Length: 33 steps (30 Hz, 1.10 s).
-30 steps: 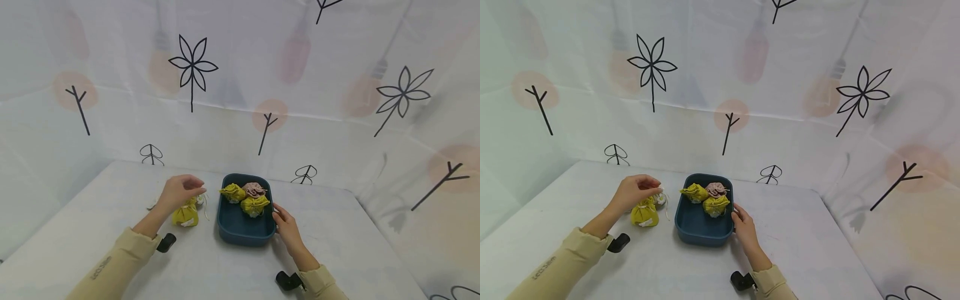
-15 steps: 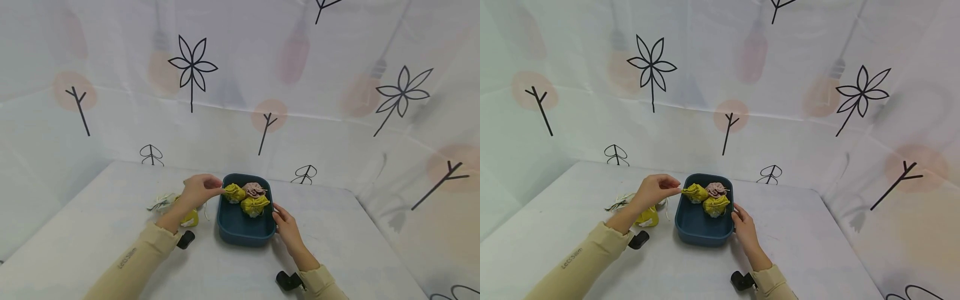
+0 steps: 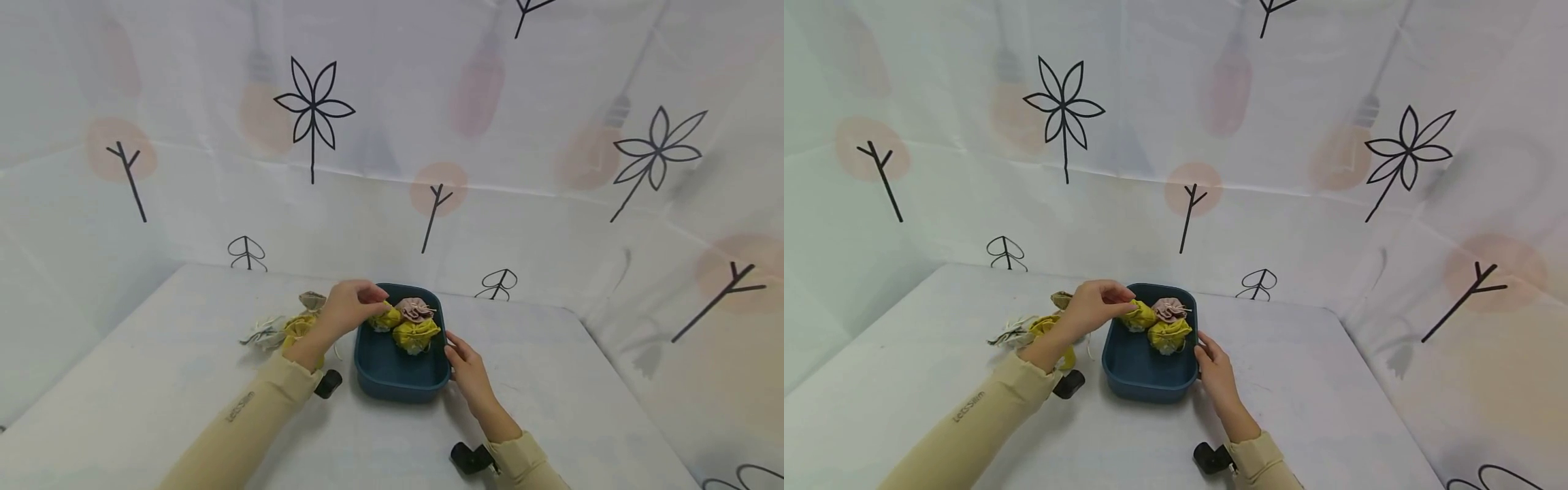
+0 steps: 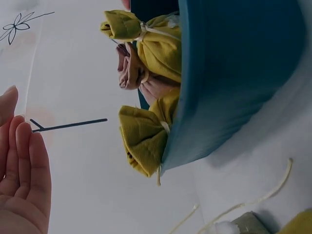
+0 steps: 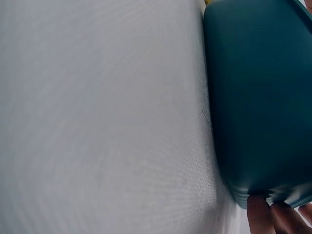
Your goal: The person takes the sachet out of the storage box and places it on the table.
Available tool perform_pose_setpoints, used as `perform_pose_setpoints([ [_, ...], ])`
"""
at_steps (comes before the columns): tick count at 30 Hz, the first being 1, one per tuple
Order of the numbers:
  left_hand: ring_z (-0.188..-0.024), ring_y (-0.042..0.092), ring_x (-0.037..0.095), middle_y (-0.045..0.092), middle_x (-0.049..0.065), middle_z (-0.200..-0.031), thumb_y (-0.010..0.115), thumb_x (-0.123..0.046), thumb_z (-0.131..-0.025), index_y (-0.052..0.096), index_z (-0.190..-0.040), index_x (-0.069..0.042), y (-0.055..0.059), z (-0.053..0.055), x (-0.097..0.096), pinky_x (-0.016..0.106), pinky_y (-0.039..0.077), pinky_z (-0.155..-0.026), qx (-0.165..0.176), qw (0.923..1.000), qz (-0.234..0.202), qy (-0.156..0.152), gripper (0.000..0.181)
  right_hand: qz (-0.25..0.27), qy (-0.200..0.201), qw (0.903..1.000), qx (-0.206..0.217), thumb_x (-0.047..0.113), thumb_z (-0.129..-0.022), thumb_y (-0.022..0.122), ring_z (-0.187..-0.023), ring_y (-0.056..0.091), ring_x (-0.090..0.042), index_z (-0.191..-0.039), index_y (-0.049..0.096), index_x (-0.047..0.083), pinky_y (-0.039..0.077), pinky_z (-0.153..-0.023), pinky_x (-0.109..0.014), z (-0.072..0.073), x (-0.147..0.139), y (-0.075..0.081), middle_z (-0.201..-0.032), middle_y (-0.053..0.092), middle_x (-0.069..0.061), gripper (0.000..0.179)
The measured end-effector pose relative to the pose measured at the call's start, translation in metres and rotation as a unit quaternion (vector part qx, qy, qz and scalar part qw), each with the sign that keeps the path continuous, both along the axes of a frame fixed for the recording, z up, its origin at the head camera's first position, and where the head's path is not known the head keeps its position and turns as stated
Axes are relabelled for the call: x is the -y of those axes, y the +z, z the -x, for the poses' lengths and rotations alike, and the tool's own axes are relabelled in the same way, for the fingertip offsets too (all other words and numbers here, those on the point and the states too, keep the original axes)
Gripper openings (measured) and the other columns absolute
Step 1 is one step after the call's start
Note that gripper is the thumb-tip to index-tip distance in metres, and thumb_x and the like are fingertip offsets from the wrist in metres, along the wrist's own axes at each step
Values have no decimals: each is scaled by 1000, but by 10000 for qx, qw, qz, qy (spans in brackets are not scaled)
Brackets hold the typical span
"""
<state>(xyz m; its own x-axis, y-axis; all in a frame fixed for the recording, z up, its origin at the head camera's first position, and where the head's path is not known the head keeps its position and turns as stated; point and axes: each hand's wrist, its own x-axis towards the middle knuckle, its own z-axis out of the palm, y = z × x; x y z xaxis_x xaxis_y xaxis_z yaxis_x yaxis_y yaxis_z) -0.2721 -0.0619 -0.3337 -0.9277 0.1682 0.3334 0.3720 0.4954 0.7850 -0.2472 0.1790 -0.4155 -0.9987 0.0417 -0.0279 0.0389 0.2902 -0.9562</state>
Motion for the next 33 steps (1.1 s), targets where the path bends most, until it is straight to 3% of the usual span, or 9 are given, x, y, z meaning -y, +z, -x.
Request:
perform_pose_setpoints([
  [12, -79, 61, 10, 66, -3, -87, 73, -26, -82, 70, -96, -8, 0, 11, -27, 26, 51, -70, -34, 9988, 129, -461, 23, -16, 13, 10000, 2, 16, -100, 41, -119, 46, -37, -141, 37, 5, 51, -81, -41, 1, 0, 0, -135, 43, -26, 43],
  [19, -79, 61, 10, 66, -2, -86, 74, -22, -81, 71, -96, -8, 3, 18, -41, 26, 51, -73, 45, 9964, 438, -727, 21, 21, 10, 10000, -2, 15, -100, 42, -119, 46, -37, -141, 38, 5, 51, -81, -41, 1, -1, -1, -135, 43, -26, 42],
  [28, -80, 60, 8, 68, 5, -95, 79, -22, -76, 69, -101, -5, 1, 32, -55, 21, 49, -73, 268, 9785, 1230, -1636, 32, 63, 20, 10000, -69, 15, -100, 41, -118, 46, -37, -141, 38, 4, 51, -80, -41, 0, -1, -1, -133, 45, -27, 42],
  [33, -81, 59, 7, 67, 1, -93, 81, -23, -73, 69, -101, -8, -4, 38, -59, 21, 49, -75, 380, 9687, 1662, -1803, 34, 68, 35, 9999, -91, 15, -101, 41, -118, 47, -37, -141, 38, 3, 51, -79, -40, -1, -1, 0, -132, 45, -27, 42],
])
